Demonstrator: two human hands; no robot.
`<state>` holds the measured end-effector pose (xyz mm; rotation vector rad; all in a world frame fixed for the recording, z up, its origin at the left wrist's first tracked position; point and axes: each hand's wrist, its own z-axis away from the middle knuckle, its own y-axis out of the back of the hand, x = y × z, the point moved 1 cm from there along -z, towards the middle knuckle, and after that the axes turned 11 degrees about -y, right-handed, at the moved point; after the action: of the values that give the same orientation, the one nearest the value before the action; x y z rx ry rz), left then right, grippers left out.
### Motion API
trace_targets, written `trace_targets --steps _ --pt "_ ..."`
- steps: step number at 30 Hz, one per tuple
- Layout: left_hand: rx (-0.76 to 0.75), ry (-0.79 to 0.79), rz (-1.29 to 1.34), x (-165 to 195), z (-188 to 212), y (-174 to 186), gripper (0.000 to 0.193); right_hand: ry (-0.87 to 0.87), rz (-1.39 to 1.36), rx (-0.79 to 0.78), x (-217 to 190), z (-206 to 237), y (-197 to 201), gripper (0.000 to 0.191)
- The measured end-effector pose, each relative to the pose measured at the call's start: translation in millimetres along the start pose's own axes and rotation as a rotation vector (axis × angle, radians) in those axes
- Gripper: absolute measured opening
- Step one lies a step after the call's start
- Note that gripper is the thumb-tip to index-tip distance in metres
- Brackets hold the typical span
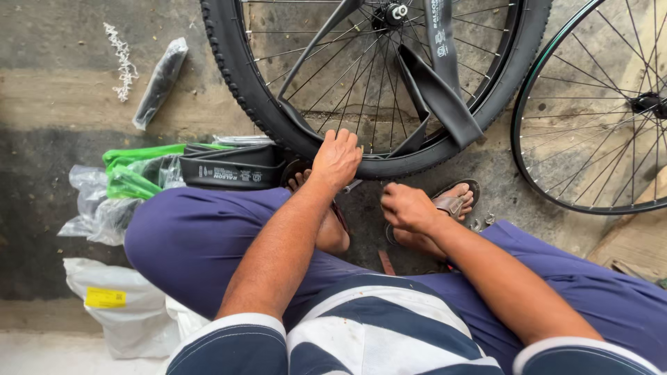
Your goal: The person sits on the workshop floor and replaces the inner tube of a bicycle wheel. They pry the tire off the rim with a tire lever, pull out the old inner tube, insert a new inner tube into the tire, and work the tire bead back onto the rim around the wheel.
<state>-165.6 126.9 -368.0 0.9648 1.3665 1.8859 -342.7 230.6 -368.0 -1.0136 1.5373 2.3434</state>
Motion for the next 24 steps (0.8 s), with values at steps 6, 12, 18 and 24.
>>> trace_targets --steps 6,12,18,24 --pt "-0.035 0.010 0.044 -13 1 -5 0.015 -0.476 -0.461 0.045 8 -91 45 0.016" --pt "0.032 0.019 0.076 -22 5 -10 0.013 -0.479 -0.226 -0.243 18 -158 26 0.028" --pt "0.040 0.001 0.073 -25 5 -16 0.013 -0.599 -0.199 -0.448 24 -167 17 0.022" --pt "-0.011 -0.002 0.106 -26 5 -17 0.013 -0.561 -0.135 -0.543 38 -170 9 0.023"
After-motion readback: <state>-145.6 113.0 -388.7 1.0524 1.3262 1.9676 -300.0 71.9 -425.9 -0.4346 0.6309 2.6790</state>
